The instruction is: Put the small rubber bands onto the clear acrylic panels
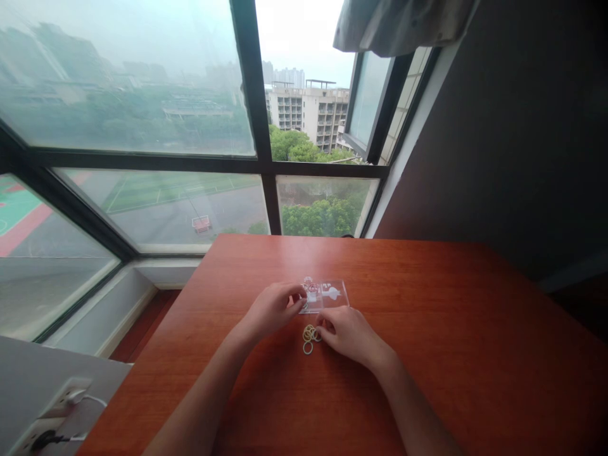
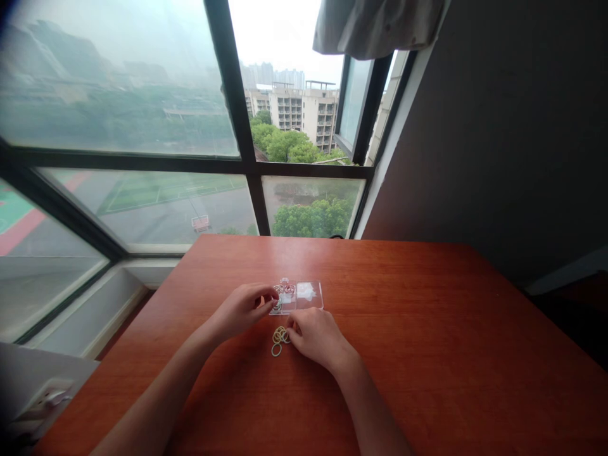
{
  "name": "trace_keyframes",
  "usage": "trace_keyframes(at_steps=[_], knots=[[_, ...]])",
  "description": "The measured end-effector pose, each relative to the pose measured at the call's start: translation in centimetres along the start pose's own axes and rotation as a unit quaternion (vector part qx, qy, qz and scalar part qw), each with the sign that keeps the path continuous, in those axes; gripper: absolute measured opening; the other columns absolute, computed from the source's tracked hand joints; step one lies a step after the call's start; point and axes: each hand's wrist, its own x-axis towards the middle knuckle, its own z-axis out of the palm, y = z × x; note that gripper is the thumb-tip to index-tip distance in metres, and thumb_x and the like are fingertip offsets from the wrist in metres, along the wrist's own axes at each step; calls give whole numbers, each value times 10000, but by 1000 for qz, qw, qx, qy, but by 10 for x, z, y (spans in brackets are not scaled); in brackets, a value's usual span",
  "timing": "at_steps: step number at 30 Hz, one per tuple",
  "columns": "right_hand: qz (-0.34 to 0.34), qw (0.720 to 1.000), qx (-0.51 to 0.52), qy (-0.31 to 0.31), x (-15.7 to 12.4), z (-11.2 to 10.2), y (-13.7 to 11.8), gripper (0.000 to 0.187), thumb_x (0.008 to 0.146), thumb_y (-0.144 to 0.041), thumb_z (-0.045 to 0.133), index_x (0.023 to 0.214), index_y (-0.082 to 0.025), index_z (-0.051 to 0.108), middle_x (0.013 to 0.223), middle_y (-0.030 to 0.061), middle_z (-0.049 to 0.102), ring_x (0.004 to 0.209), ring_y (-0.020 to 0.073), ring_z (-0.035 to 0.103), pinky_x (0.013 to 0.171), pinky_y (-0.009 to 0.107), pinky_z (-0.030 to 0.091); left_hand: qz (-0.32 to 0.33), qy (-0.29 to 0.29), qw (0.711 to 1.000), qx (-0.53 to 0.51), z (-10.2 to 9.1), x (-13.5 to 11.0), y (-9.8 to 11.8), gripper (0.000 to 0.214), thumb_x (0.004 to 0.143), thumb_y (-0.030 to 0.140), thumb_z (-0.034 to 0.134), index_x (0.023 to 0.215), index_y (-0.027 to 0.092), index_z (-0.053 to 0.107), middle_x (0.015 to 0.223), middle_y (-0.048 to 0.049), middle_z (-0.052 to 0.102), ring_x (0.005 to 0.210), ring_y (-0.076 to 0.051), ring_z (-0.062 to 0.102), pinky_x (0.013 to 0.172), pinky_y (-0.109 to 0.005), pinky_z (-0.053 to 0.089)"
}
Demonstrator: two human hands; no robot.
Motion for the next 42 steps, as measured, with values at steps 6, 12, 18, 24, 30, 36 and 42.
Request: trace_keyframes(at_steps=[6,12,18,24,30,36,42], knots=[[-11,1000,-2,2,-1,3,2,86,824,-233,570,809,-229,655,810,-16,707,734,125,613,612,212,311,-6,-6,1000,0,2,-1,2,125,836,208,529,804,181,647,730,11,636,584,-86,473,548,-181,316],[-1,1000,-3,30,1,4,0,87,813,-219,571,750,-216,632,715,-26,670,633,107,563,573,215,282,-4,-8,1000,-15,2,-1,4,126,840,213,532,813,179,650,719,16,631,584,-82,468,548,-182,313],[-3,990,25,137,3,1,-1,107,871,-289,554,860,-232,644,646,-32,610,619,116,542,597,211,317,19,-30,997,-66,7,0,11,145,843,254,554,802,168,664,715,10,636,623,-90,504,584,-185,345],[-18,985,30,169,5,3,1,77,851,-246,574,855,-226,648,655,-35,615,599,110,537,600,209,333,28,-38,995,-93,11,1,13,130,813,187,550,763,147,664,681,8,610,618,-89,497,583,-185,353],[-31,991,31,128,2,0,-2,109,845,-221,571,885,-245,669,712,-34,663,639,111,572,614,206,342,1,1,1000,-10,-1,1,2,102,796,166,545,754,165,638,701,10,619,616,-98,495,576,-192,345],[-82,996,21,10,-2,6,-11,150,808,-204,581,854,-262,712,777,-27,717,708,124,627,630,200,354,-10,8,998,58,-2,0,-4,129,821,197,528,761,187,642,781,-13,641,663,-123,541,590,-209,365],[-103,994,-8,-30,-1,8,-17,182,801,-216,580,898,-271,725,806,-18,732,731,140,638,641,212,355,-22,19,996,84,-3,0,-1,142,836,220,514,846,208,656,833,-20,652,713,-141,568,634,-224,388]])
